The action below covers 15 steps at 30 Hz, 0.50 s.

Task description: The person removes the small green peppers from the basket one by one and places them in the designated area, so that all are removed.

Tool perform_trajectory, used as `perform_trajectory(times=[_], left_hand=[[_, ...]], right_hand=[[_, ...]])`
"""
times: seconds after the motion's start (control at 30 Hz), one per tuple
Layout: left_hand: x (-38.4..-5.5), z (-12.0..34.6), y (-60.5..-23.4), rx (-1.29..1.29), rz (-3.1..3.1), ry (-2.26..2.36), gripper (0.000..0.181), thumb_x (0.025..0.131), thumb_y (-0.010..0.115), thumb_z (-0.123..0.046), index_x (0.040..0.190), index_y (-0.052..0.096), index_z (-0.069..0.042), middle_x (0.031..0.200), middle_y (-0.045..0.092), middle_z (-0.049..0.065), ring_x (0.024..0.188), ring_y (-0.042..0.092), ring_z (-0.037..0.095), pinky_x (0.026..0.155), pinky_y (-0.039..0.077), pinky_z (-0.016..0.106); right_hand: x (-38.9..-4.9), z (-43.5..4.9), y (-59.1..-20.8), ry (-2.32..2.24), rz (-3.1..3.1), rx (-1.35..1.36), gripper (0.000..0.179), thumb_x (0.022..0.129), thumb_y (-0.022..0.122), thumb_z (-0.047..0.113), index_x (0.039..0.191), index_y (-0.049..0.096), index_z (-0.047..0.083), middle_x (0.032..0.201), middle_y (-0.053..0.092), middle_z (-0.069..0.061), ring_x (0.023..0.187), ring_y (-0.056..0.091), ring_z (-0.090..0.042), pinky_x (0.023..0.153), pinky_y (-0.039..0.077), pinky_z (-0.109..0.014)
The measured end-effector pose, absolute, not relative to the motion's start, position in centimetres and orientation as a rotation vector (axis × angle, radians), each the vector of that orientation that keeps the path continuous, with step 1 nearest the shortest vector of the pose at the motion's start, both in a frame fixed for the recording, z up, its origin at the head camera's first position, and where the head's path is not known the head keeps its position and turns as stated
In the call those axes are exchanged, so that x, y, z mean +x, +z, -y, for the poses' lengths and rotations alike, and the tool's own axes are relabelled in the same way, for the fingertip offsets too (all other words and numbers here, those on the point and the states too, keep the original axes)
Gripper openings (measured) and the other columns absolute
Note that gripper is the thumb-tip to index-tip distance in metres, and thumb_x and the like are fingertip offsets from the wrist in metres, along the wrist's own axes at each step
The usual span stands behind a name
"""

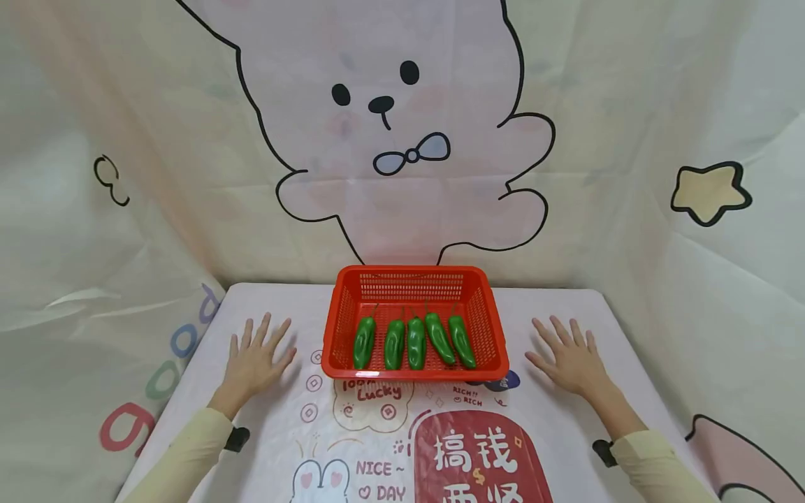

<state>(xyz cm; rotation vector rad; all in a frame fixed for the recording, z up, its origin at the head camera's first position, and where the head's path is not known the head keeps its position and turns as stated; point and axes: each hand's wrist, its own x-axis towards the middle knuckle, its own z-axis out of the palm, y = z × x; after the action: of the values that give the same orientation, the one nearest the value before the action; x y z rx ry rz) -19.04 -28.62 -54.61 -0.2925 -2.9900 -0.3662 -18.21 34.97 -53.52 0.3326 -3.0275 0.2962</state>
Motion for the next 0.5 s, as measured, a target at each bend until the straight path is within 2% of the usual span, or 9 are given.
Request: perform_trajectory(times=[0.07,0.17,0.27,0.37,0.43,0.5], left_hand=[[-19.6,28.3,-54.0,-0.321,2.945,-0.637,0.063,0.102,0.058,-0.037,0.153,0.041,-0.005,0.154,0.033,0.033,0.138,0.028,0.059,0.107,0.023,0.074],[-20.4,27.6,-52.7,-0.311,2.848,-1.128,0.056,0.104,0.059,-0.023,0.150,0.039,0.003,0.143,0.043,0.038,0.127,0.045,0.058,0.102,0.039,0.067],[-21.0,26.8,-51.2,-0.201,2.703,-1.643,0.053,0.106,0.056,-0.021,0.151,0.037,0.001,0.142,0.047,0.036,0.124,0.051,0.054,0.098,0.047,0.061],[-21.5,25.6,-50.1,-0.100,2.524,-2.039,0.053,0.107,0.055,-0.024,0.152,0.037,-0.003,0.146,0.046,0.030,0.129,0.047,0.049,0.100,0.047,0.057],[-21.8,24.8,-49.9,-0.065,2.437,-2.194,0.053,0.107,0.056,-0.026,0.152,0.038,-0.004,0.148,0.044,0.026,0.133,0.044,0.046,0.104,0.044,0.055],[-22.2,24.0,-50.0,-0.072,2.394,-2.271,0.052,0.106,0.057,-0.026,0.150,0.041,-0.004,0.149,0.044,0.022,0.135,0.042,0.043,0.105,0.044,0.053]], right_hand=[[-18.5,-35.0,-53.1,0.419,3.001,0.370,0.077,0.097,0.062,0.052,0.157,0.035,0.012,0.152,0.034,-0.033,0.137,0.023,-0.061,0.106,0.015,-0.079],[-18.9,-34.9,-51.9,0.677,2.964,0.373,0.071,0.100,0.063,0.043,0.155,0.038,0.006,0.148,0.040,-0.034,0.132,0.036,-0.058,0.102,0.029,-0.077],[-19.2,-34.8,-50.8,0.962,2.876,0.317,0.061,0.103,0.062,0.036,0.151,0.043,0.004,0.141,0.049,-0.030,0.123,0.051,-0.051,0.097,0.044,-0.067],[-19.5,-34.2,-49.9,1.162,2.738,0.307,0.049,0.103,0.063,0.027,0.145,0.051,0.004,0.132,0.059,-0.026,0.114,0.061,-0.042,0.092,0.056,-0.042],[-19.7,-33.8,-49.6,1.277,2.644,0.336,0.042,0.102,0.065,0.021,0.139,0.057,0.003,0.128,0.063,-0.022,0.109,0.065,-0.034,0.086,0.056,-0.027],[-19.9,-33.3,-49.5,1.375,2.575,0.375,0.038,0.102,0.065,0.016,0.137,0.059,0.002,0.127,0.064,-0.021,0.106,0.067,-0.025,0.084,0.052,-0.017]])
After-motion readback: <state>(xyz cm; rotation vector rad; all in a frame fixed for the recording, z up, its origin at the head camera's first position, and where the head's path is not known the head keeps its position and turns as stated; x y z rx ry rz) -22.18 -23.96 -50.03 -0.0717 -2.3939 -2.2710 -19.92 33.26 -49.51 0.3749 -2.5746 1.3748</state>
